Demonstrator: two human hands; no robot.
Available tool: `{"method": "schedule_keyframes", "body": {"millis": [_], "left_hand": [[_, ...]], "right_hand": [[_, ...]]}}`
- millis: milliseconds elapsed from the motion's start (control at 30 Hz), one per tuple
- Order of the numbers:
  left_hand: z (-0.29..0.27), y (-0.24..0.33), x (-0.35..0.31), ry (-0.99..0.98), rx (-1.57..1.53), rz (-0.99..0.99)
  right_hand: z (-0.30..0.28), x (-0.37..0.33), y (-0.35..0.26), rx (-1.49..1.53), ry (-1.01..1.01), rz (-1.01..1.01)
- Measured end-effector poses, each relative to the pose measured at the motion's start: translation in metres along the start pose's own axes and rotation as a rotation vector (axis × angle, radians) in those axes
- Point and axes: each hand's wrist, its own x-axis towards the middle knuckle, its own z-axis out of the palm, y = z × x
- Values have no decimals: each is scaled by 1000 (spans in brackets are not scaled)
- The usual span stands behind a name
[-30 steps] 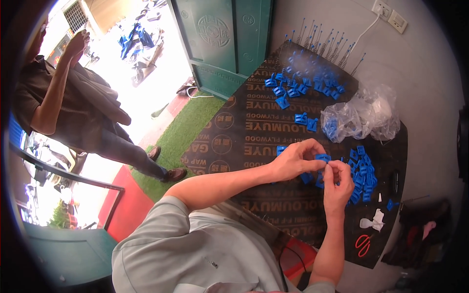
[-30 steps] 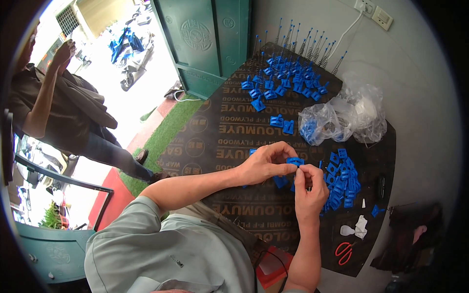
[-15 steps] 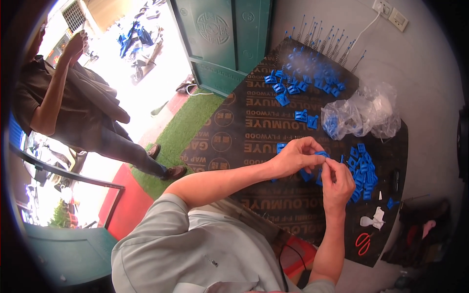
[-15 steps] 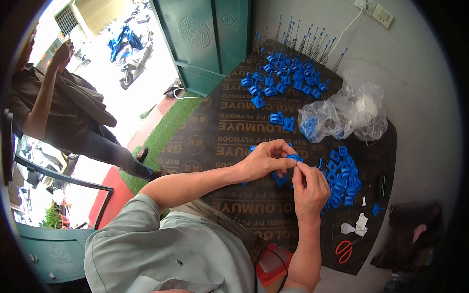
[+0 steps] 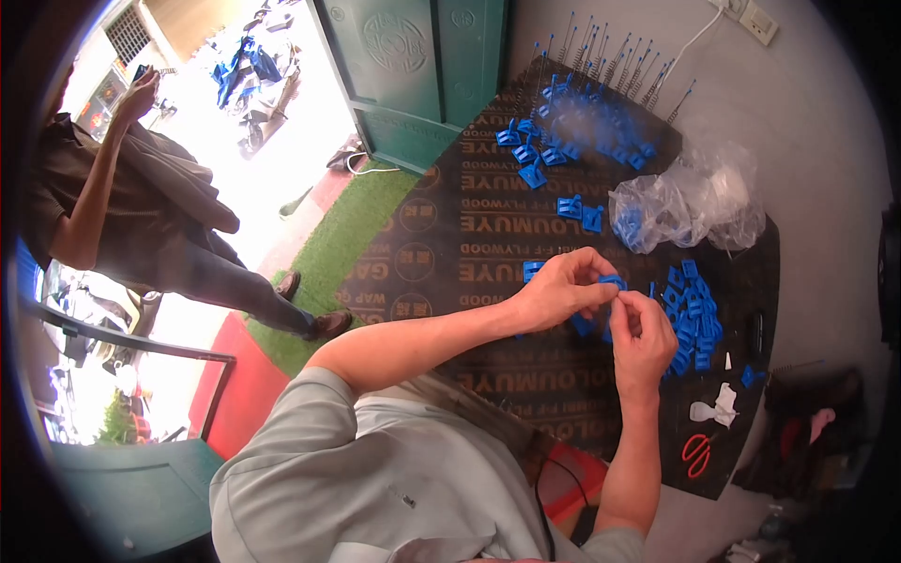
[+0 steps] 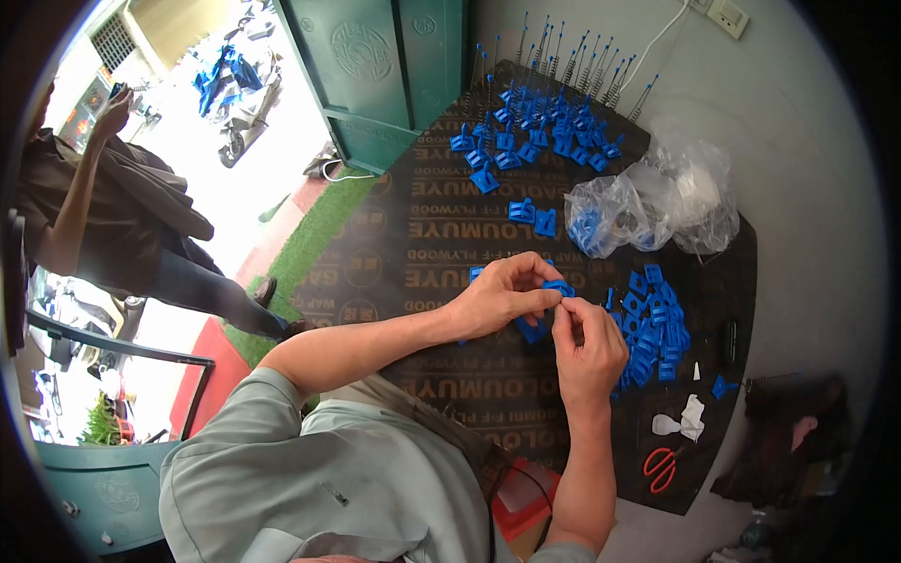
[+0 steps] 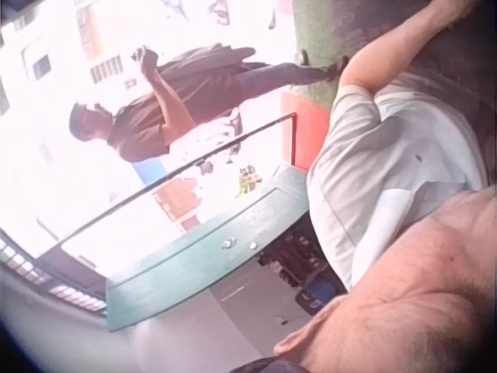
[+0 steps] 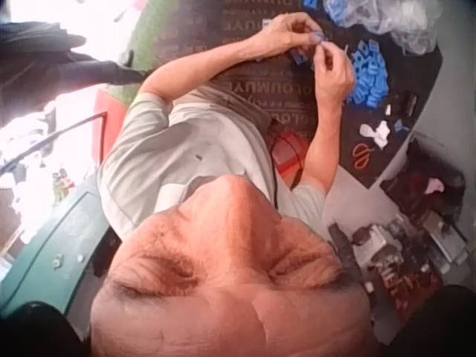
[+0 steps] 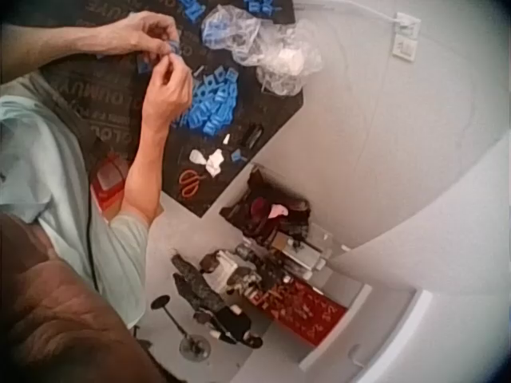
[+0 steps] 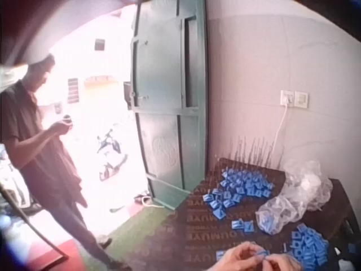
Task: The person assembles plastic components by inserting metal pins into the parts and fitting the pieces together using a screwdriver and by hand.
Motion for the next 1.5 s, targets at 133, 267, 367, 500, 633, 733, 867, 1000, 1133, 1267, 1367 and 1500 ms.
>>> {"method": "schedule_keyframes", "body": {"millis": [133,267,367,500,633,733,867,1000,1133,1267,1367,1500], "left_hand": [[-2,1,-2,-20,70,23],[0,4,-4,17,213,56],[4,10,-6,41,278,82],[5,10,-7,58,252,97],[1,0,-2,-12,52,60],[-2,0,0,-8,-99,-9],[-2,1,0,8,-130,-24],[-1,1,-1,27,-151,-20],[0,-1,-1,27,-168,-15],[-1,-1,-1,40,-165,-14],[0,-1,-1,42,-165,-16],[0,-1,-1,41,-152,-9]], "right_hand": [[1,0,0,2,0,21],[2,-1,2,18,5,36],[2,-2,2,19,9,62],[4,-3,1,79,30,145],[3,-2,1,111,45,179],[4,-3,1,115,49,176],[4,-4,3,68,49,152],[3,-4,4,30,34,110],[3,-4,5,65,23,146],[3,-2,0,146,25,220],[4,-4,3,216,13,291],[6,-6,10,326,13,335]]}}
